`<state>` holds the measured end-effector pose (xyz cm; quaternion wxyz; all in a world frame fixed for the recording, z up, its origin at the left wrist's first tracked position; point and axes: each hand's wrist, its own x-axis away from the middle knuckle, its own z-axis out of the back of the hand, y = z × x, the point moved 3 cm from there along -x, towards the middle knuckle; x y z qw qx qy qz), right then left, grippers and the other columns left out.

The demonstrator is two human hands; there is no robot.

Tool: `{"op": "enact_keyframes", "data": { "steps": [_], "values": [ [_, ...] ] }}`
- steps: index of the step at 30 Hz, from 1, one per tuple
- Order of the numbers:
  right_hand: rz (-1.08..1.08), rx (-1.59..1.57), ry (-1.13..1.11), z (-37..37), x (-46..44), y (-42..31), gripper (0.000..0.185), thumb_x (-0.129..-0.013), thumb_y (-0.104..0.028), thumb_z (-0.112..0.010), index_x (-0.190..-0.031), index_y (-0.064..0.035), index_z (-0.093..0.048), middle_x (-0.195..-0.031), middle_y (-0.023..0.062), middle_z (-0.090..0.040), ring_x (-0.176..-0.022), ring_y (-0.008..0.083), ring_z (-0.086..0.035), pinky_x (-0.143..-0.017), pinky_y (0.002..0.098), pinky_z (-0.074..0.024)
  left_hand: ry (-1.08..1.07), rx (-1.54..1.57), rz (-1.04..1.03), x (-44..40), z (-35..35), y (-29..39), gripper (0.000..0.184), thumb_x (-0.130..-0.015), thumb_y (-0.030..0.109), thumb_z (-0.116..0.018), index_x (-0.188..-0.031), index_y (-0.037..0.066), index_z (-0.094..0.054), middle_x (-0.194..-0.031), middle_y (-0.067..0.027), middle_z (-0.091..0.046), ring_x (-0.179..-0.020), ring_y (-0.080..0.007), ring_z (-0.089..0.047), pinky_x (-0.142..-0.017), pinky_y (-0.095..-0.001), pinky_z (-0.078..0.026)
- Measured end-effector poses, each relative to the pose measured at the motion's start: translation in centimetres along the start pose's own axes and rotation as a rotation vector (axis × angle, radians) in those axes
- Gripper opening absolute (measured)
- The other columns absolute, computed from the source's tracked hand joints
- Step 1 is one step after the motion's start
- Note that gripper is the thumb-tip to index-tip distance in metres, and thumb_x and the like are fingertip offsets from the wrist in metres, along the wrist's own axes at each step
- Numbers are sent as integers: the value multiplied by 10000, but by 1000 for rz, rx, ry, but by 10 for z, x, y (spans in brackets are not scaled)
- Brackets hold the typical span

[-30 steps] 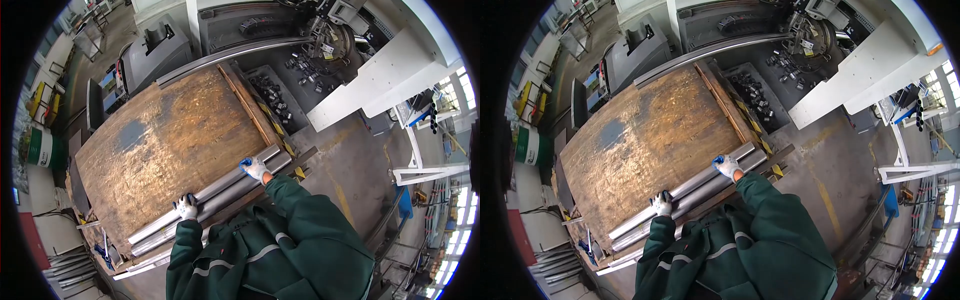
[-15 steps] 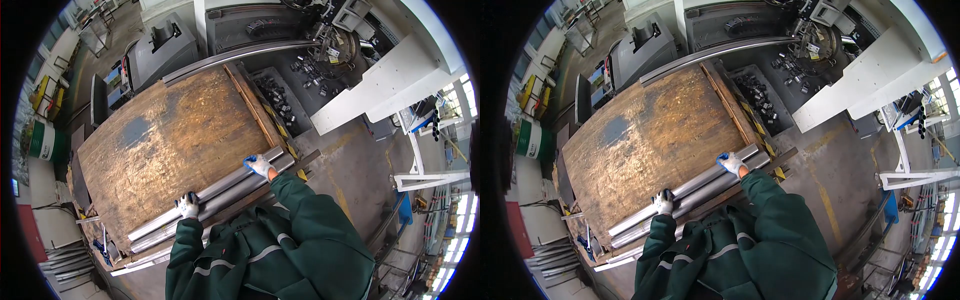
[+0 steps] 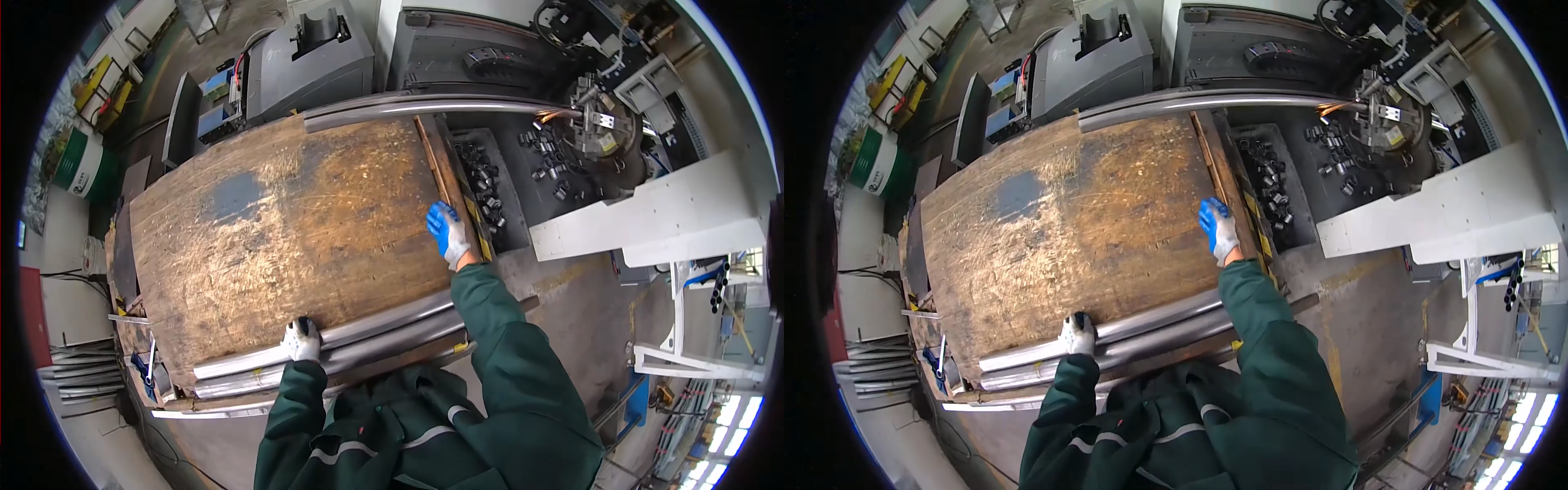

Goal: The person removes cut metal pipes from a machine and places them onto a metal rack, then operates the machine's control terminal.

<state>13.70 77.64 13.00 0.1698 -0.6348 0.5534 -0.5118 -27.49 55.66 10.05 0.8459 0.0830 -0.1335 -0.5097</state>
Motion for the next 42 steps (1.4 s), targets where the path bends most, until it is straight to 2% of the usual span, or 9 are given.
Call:
{"op": "enact_keyframes", "data": {
  "steps": [1, 3, 8, 12, 16, 17, 20, 33, 42],
  "values": [
    [15, -67, 1, -7, -21, -8, 490, -895, -282, -628, -1321, -97, -472, -1294, 95, -532, -1191, 256, -512, -1017, 395, -393, 109, -38, -22, 2, -3, 2, 367, -872, 408, -517, -1057, 104, -607, -1036, -171, -598, -960, -363, -572, -872, -481, -402],
    [48, -134, -17, -21, -60, -21, 586, -917, -373, -569, -1404, -101, -386, -1480, 118, -338, -1362, 282, -330, -1119, 418, -258, 36, 9, -4, -2, 5, 10, 308, -866, 354, -545, -1035, 103, -607, -1011, -176, -592, -951, -363, -568, -846, -478, -412],
    [108, -274, -92, -60, -162, -41, 585, -932, -409, -538, -1438, -188, -344, -1515, 128, -256, -1389, 287, -264, -1124, 423, -243, 153, -44, -35, 1, -3, 7, 286, -860, 308, -560, -1024, 77, -598, -993, -197, -580, -938, -384, -556, -840, -483, -414],
    [136, -405, 16, -110, -209, -56, 515, -895, -411, -603, -1342, -190, -475, -1426, 114, -375, -1295, 277, -371, -1086, 415, -294, 60, 45, -50, -5, 3, 12, 271, -859, 271, -555, -1028, 64, -597, -957, -206, -572, -910, -397, -545, -812, -490, -416],
    [156, -673, -75, -141, -250, -70, 322, -857, -382, -671, -1100, -176, -622, -1126, 28, -624, -1071, 177, -563, -959, 347, -431, 41, 38, -88, -7, 6, 15, 224, -858, 244, -551, -999, 80, -610, -926, -176, -580, -883, -382, -552, -792, -481, -419],
    [211, -738, -100, -147, -256, -77, 386, -807, -410, -713, -1085, -156, -628, -1060, 28, -640, -982, 206, -590, -912, 400, -485, 26, 43, -79, -8, 8, 19, 195, -863, 226, -542, -978, 89, -617, -911, -158, -585, -875, -370, -553, -781, -480, -417],
    [307, -803, -235, -157, -263, -97, 390, -798, -394, -725, -1062, -128, -619, -1072, 38, -631, -1025, 230, -579, -942, 425, -465, 36, 70, -100, -11, 15, 27, 182, -879, 209, -549, -1000, 95, -622, -926, -165, -604, -846, -373, -581, -736, -463, -452],
    [305, -861, -207, -141, -284, -108, 316, -836, -379, -692, -1011, -127, -615, -984, 57, -636, -935, 253, -608, -872, 441, -499, 50, 70, -90, -12, 9, 27, 161, -862, 183, -565, -971, 86, -632, -912, -162, -602, -834, -365, -577, -732, -459, -449],
    [329, -853, -235, -131, -282, -116, 444, -794, -429, -716, -1061, -106, -569, -992, 111, -635, -962, 304, -606, -905, 469, -485, 58, 39, -112, -13, 11, 31, 152, -878, 189, -550, -964, 88, -624, -900, -156, -604, -824, -368, -579, -717, -455, -447]
  ]
}}
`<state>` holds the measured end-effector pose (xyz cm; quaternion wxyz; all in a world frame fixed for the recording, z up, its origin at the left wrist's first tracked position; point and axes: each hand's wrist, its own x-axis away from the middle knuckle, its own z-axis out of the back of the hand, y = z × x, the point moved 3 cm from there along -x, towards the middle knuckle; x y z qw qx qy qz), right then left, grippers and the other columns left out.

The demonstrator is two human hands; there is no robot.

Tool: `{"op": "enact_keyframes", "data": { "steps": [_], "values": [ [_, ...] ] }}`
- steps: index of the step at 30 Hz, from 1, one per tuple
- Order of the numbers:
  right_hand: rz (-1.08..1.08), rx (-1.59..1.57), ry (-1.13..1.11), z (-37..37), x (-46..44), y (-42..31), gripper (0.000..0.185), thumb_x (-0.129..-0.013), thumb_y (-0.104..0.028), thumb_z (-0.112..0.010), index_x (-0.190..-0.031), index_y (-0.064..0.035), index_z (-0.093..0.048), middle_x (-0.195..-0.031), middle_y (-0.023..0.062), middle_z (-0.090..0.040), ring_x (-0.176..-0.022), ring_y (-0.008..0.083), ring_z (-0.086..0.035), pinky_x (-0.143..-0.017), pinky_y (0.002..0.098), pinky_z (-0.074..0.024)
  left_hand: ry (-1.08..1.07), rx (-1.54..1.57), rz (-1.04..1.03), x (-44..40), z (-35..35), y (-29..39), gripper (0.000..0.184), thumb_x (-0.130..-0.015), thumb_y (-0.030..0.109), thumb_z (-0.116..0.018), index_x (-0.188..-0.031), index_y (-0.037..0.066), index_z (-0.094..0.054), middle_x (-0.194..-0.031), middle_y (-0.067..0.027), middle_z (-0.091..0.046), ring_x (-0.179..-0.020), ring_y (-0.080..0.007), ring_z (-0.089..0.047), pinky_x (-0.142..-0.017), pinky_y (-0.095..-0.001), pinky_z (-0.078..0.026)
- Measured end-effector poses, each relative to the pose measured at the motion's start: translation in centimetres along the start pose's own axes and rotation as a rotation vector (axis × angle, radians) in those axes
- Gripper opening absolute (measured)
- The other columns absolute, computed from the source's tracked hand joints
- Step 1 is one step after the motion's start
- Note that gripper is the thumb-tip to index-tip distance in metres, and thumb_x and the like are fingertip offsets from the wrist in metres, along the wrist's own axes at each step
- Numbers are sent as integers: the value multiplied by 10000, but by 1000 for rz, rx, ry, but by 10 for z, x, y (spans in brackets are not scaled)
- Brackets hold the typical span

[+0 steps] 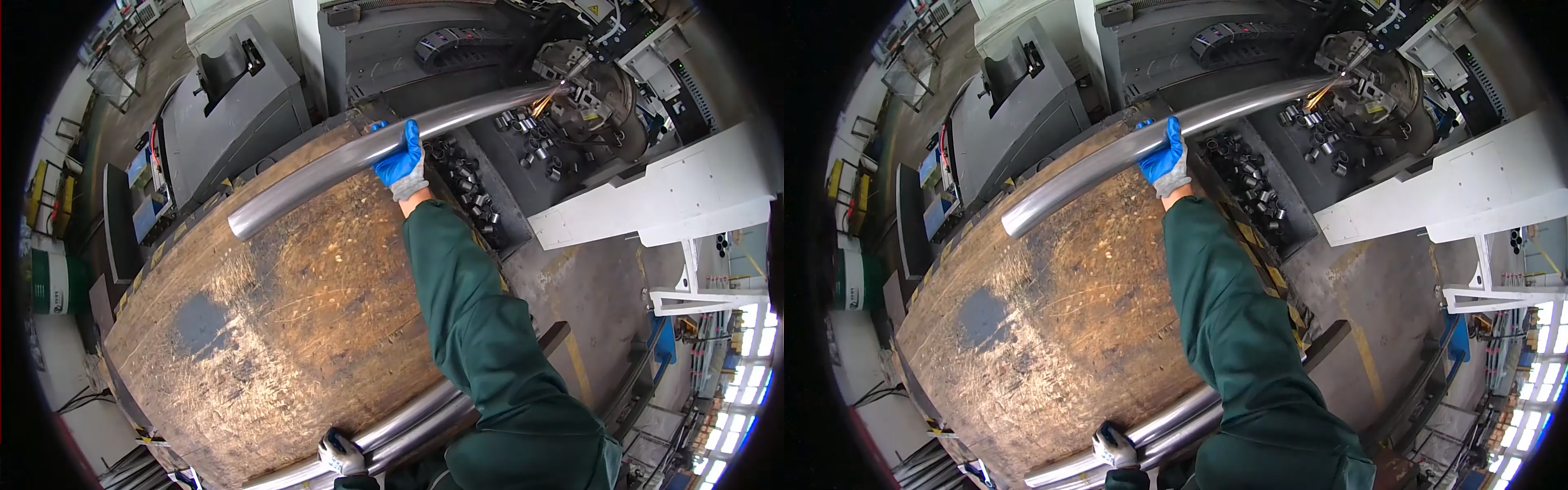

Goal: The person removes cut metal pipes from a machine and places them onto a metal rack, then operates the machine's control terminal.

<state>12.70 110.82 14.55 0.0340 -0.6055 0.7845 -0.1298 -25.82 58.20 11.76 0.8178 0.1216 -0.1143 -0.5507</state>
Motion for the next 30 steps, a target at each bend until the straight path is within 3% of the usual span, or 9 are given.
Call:
{"op": "enact_keyframes", "data": {
  "steps": [5, 7, 14, 18, 23, 26, 28, 30],
  "values": [
    [-69, -47, 32, -4, 3, -7, 418, -813, -413, -707, -1086, -127, -569, -995, 77, -630, -979, 275, -599, -921, 471, -476, -53, 36, 70, 2, -4, -5, 210, -844, 205, -568, -996, 80, -641, -938, -175, -601, -868, -371, -571, -767, -466, -435],
    [-54, -31, 32, -4, 4, -10, 420, -809, -411, -712, -1088, -132, -570, -1008, 77, -631, -990, 274, -598, -922, 472, -475, -5, 2, 15, 2, -4, -4, 154, -875, 199, -549, -956, 88, -619, -902, -158, -600, -806, -377, -573, -708, -458, -443],
    [-24, -28, 18, 8, -10, -18, 486, -786, -406, -732, -1135, -115, -559, -1109, 106, -618, -1049, 288, -585, -950, 467, -463, 7, -13, -3, 3, -4, -4, 170, -874, 216, -552, -959, 83, -617, -904, -165, -594, -806, -383, -568, -707, -464, -440],
    [11, 64, 60, 18, -6, -11, 332, -810, -329, -716, -1050, -131, -601, -1022, 73, -645, -979, 250, -610, -916, 439, -483, -37, 26, 67, 2, -4, -5, 208, -836, 226, -567, -956, 68, -630, -915, -174, -600, -861, -384, -566, -770, -473, -428],
    [-166, -79, 93, 2, 87, 22, 287, -866, -305, -657, -1016, -66, -607, -976, 81, -649, -953, 233, -608, -921, 394, -479, -57, -80, 71, 5, -1, -5, 243, -838, 274, -576, -968, 69, -595, -922, -178, -583, -875, -386, -550, -768, -488, -421],
    [-234, -156, 158, -15, 171, 59, 334, -881, -338, -638, -1053, -55, -599, -1011, 85, -647, -971, 238, -606, -931, 395, -472, 21, -59, 13, 12, -7, -15, 327, -839, 257, -613, -1089, 51, -577, -1015, -198, -567, -935, -377, -551, -807, -481, -441],
    [-321, -193, 161, -53, 238, 74, 344, -892, -349, -621, -1074, -58, -597, -1029, 86, -649, -988, 236, -605, -935, 387, -472, -75, 443, 215, 7, 2, -9, 369, -838, 197, -653, -1143, 15, -555, -1045, -196, -557, -947, -344, -558, -820, -446, -471],
    [-398, -182, 163, -93, 304, 80, 354, -902, -356, -602, -1096, -60, -594, -1052, 86, -649, -1005, 235, -606, -919, 386, -488, 12, 586, 214, -8, 61, 49, 492, -809, 119, -706, -1230, -23, -496, -1116, -200, -545, -996, -318, -557, -868, -410, -470]
  ]
}}
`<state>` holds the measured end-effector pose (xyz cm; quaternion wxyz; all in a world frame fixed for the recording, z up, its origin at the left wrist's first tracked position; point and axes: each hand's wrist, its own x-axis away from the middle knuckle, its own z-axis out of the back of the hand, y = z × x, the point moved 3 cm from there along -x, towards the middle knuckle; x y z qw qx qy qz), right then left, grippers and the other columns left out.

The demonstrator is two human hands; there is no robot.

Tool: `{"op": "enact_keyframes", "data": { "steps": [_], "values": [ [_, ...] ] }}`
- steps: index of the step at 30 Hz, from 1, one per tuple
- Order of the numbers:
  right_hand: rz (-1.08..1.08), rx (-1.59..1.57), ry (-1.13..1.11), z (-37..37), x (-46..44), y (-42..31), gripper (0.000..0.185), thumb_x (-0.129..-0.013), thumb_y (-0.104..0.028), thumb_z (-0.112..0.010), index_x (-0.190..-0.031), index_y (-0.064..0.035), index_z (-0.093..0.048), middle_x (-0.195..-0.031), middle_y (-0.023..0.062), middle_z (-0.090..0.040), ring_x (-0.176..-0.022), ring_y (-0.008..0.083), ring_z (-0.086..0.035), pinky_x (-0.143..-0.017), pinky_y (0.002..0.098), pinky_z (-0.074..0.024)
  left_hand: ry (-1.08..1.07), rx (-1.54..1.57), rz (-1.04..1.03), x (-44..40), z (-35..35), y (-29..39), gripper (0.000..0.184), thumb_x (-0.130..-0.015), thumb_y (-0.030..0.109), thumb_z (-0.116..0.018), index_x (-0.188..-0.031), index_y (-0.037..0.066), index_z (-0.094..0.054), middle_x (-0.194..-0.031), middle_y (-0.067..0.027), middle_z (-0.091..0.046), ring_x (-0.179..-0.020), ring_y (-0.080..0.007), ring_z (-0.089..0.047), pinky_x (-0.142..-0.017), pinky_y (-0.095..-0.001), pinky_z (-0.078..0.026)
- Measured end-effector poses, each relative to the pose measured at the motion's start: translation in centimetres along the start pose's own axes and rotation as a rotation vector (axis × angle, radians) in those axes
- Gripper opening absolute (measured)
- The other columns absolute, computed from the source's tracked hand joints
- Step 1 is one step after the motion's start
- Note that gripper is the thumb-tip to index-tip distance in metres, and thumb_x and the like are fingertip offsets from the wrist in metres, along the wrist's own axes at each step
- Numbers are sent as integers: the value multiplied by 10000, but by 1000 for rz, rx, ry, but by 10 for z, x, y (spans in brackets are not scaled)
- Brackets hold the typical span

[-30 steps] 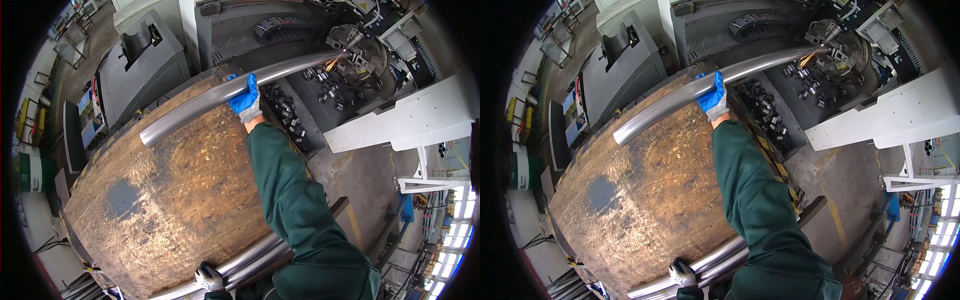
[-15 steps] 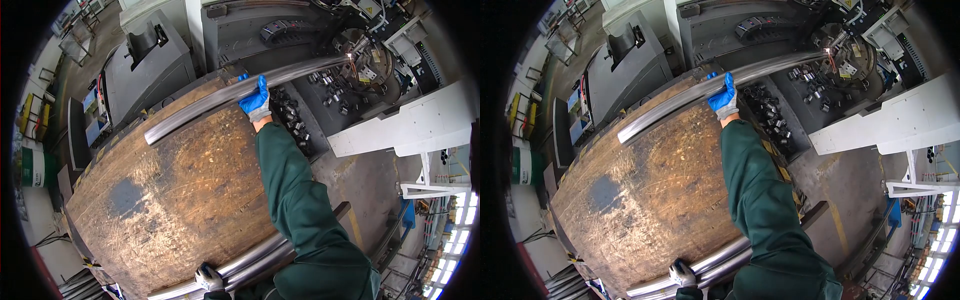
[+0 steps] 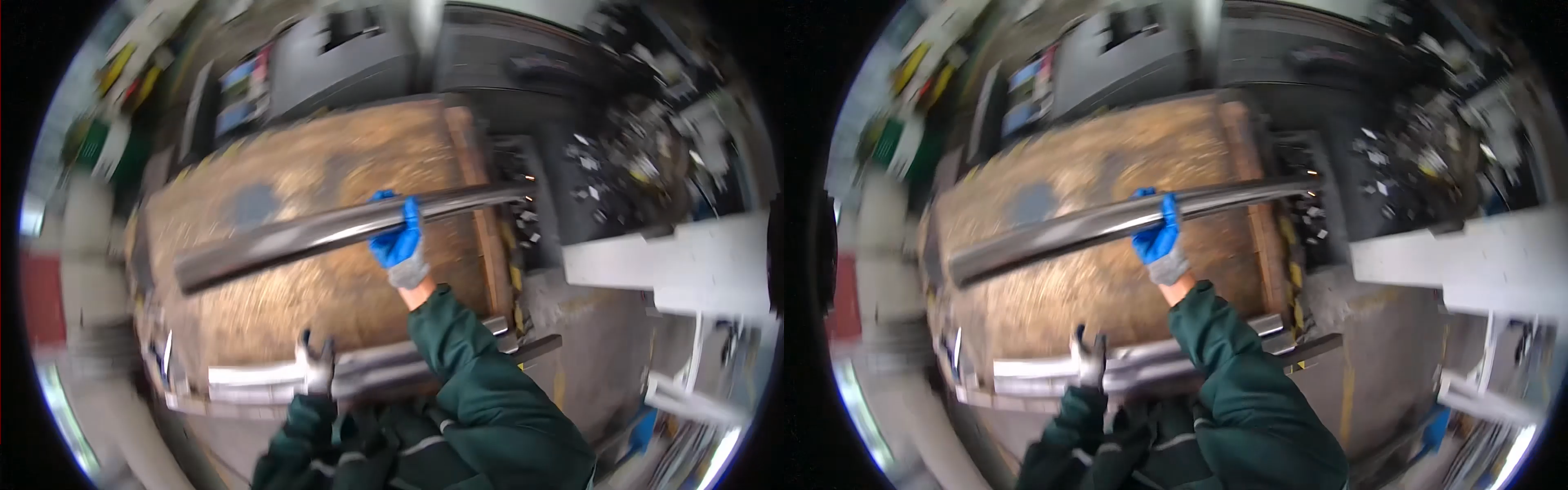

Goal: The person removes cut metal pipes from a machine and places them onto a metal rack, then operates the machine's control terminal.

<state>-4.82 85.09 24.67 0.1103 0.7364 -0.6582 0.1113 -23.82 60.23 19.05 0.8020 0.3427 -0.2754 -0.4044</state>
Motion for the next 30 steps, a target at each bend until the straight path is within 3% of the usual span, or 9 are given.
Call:
{"op": "enact_keyframes", "data": {
  "steps": [1, 3, 6, 10, 12, 17, 19, 26, 30],
  "values": [
    [-114, 66, -129, 10, 22, 15, 361, -915, -356, -581, -1114, -55, -590, -1075, 88, -646, -1009, 233, -608, -902, 392, -505, 53, -72, -272, 1, 2, -11, 598, -807, 63, -702, -1324, -25, -414, -1234, -194, -517, -1112, -284, -524, -944, -386, -434],
    [-238, 98, -133, 20, 70, 50, 422, -901, -389, -588, -1136, -38, -581, -1105, 105, -637, -1017, 248, -608, -893, 405, -511, -19, 675, -66, 3, 18, 35, 739, -820, 10, -670, -1443, 35, -274, -1347, -160, -454, -1217, -235, -449, -983, -364, -416],
    [-411, 341, -108, 34, 162, 96, 497, -898, -406, -580, -1226, -34, -548, -1205, 121, -597, -1132, 263, -541, -1038, 421, -386, 171, 845, -29, 26, 49, 43, 379, -890, 90, -623, -1242, 25, -496, -1109, -105, -589, -1012, -160, -572, -872, -278, -487],
    [-917, 281, -153, 89, 254, 114, 628, -907, -447, -554, -1303, 33, -473, -1304, 216, -520, -1218, 306, -497, -1092, 445, -336, 545, 1555, 196, 87, 100, 1, 249, -919, 167, -588, -1077, -23, -614, -1039, -76, -652, -990, -179, -607, -925, -321, -471],
    [-733, 474, -182, 134, 237, 78, 718, -872, -524, -563, -1279, 62, -486, -1290, 220, -531, -1187, 332, -523, -1053, 473, -391, 901, 1479, 102, 139, 148, -20, 264, -873, 189, -649, -1053, -2, -624, -1009, -86, -656, -954, -180, -623, -890, -319, -484],
    [-269, 1177, -362, 189, 192, 30, 757, -859, -613, -514, -1252, 33, -523, -1233, 181, -578, -1146, 319, -550, -1002, 496, -421, 1066, 1771, -30, 292, 243, -119, 316, -826, 260, -688, -1051, 56, -602, -956, -130, -654, -931, -262, -632, -895, -415, -507],
    [-784, 739, -350, 155, 270, 86, 710, -871, -600, -507, -1254, -2, -531, -1222, 147, -586, -1141, 295, -549, -1004, 476, -418, 1230, 1891, -52, 376, 268, -154, 389, -798, 299, -717, -1063, 57, -567, -970, -150, -650, -953, -286, -631, -904, -442, -506],
    [-1183, 765, -934, 138, 484, 294, 598, -910, -516, -491, -1284, -49, -507, -1232, 132, -570, -1155, 299, -536, -1030, 479, -394, 1713, 1993, -433, 632, 300, -291, 404, -823, 345, -695, -1058, 56, -540, -970, -161, -636, -986, -314, -611, -936, -486, -487],
    [-1455, 689, -896, 148, 641, 390, 632, -871, -534, -533, -1260, -36, -522, -1227, 147, -574, -1161, 311, -533, -1042, 485, -384, 1984, 1958, -534, 749, 299, -311, 436, -825, 385, -690, -1069, 55, -542, -992, -153, -630, -983, -305, -609, -929, -459, -489]
  ]
}}
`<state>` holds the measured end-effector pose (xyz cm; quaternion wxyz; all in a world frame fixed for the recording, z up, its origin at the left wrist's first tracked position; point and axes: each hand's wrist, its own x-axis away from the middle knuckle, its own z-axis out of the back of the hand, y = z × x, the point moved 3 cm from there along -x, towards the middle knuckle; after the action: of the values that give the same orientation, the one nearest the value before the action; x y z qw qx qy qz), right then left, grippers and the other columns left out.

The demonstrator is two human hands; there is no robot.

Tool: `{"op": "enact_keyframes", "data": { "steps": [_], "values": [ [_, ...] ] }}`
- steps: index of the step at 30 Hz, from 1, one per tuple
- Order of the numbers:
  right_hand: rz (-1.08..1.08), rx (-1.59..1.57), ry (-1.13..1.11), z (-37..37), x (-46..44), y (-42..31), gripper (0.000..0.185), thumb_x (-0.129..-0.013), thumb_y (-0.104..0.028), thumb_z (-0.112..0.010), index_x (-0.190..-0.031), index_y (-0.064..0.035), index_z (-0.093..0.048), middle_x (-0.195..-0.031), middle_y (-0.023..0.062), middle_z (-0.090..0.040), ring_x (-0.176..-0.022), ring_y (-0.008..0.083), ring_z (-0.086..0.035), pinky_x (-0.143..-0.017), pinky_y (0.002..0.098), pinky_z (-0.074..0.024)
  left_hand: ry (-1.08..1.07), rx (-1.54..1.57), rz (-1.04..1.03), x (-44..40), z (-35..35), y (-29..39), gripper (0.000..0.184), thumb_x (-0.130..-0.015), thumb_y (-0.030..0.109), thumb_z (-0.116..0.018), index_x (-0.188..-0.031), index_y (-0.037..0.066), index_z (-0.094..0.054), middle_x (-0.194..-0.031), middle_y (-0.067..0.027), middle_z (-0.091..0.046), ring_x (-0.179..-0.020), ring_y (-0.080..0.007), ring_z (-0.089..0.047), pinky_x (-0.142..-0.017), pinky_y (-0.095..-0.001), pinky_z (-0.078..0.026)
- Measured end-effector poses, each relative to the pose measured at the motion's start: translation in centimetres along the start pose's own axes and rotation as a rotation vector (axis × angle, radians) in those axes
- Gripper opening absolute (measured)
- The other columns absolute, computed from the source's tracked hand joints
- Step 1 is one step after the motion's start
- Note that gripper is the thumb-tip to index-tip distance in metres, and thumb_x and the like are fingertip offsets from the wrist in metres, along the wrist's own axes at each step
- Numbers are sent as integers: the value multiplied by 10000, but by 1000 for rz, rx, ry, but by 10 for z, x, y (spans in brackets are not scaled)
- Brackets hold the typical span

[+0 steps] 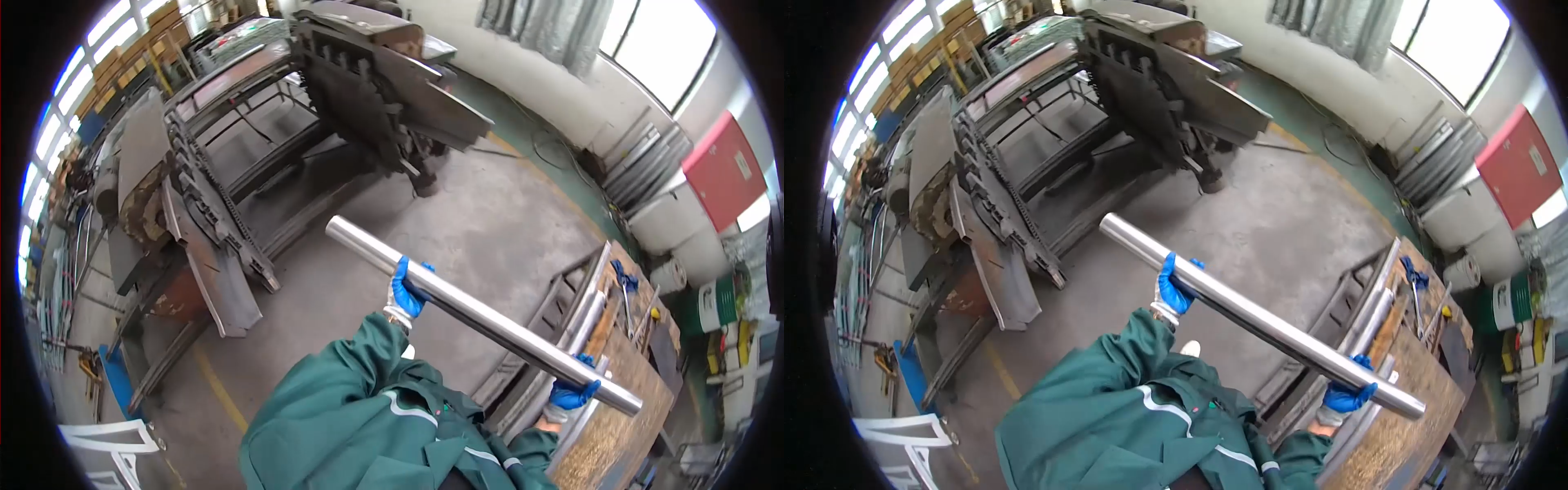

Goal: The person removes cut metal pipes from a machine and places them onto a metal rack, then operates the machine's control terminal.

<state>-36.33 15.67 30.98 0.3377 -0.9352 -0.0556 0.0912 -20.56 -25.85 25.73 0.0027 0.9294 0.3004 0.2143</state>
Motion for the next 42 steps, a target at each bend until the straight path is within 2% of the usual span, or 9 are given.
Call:
{"op": "enact_keyframes", "data": {
  "steps": [19, 24, 28, 30, 34, 36, 37, 38, 42],
  "values": [
    [-961, -231, -201, -285, -213, 438, 390, -865, -340, -645, -1093, -28, -592, -1094, 113, -635, -1049, 254, -582, -972, 396, -436, 113, -57, -643, -32, 53, 294, 265, -887, 360, -609, -995, 118, -633, -1038, -103, -659, -1009, -297, -614, -904, -493, -496],
    [-1124, -172, -361, -343, -238, 544, 257, -870, -303, -654, -995, -81, -623, -993, 66, -651, -972, 215, -595, -915, 364, -452, 412, 15, -797, -67, 80, 335, 274, -829, 378, -688, -801, 116, -613, -702, -118, -639, -645, -296, -612, -757, -474, -516],
    [-1201, -123, -520, -321, -273, 669, 207, -864, -310, -651, -923, -114, -621, -906, 45, -651, -867, 240, -616, -898, 429, -470, 577, 119, -775, -95, 103, 354, 296, -785, 336, -726, -981, 139, -624, -991, -52, -616, -912, -263, -569, -855, -487, -479],
    [-1269, 19, -223, -347, -250, 667, 154, -909, -271, -588, -896, -119, -610, -879, 31, -635, -831, 240, -602, -830, 403, -492, 559, 128, -823, -104, 135, 366, 279, -806, 310, -709, -1006, 142, -610, -1036, -58, -612, -983, -274, -560, -893, -493, -462],
    [-1243, -82, -872, -296, -221, 710, 205, -970, -276, -474, -998, -105, -582, -970, 70, -617, -910, 226, -580, -916, 366, -465, 515, -16, -1071, -79, 131, 337, 376, -882, 205, -636, -1226, 198, -483, -1194, -88, -557, -1188, -346, -500, -1017, -516, -391],
    [-88, 1095, -1779, -265, -195, 710, 94, -879, -162, -516, -832, -100, -568, -866, 77, -589, -862, 252, -576, -873, 330, -473, 662, -83, -1018, -60, 118, 285, 398, -900, 207, -611, -1271, 198, -463, -1166, -73, -561, -1146, -303, -529, -1011, -477, -407],
    [467, 1064, -2084, -270, -173, 687, 59, -810, -128, -537, -822, -95, -585, -888, 91, -599, -880, 269, -580, -818, 329, -485, 728, -91, -987, -47, 124, 257, 426, -901, 225, -611, -1294, 185, -450, -1173, -64, -560, -1130, -281, -533, -1013, -462, -405],
    [698, 701, -1976, -255, -154, 683, 74, -777, -136, -559, -832, -98, -593, -901, 92, -604, -898, 266, -581, -796, 361, -485, 829, -56, -952, -34, 135, 228, 468, -906, 249, -601, -1331, 165, -425, -1266, -87, -519, -1192, -295, -498, -1032, -457, -383],
    [248, 569, -2303, -225, -65, 692, 65, -779, -174, -527, -841, -153, -533, -795, 70, -584, -751, 257, -568, -661, 351, -465, 959, 129, -925, 49, 215, 87, 558, -933, 345, -550, -1409, 127, -357, -1461, -148, -343, -1317, -338, -374, -1073, -465, -324]
  ]
}}
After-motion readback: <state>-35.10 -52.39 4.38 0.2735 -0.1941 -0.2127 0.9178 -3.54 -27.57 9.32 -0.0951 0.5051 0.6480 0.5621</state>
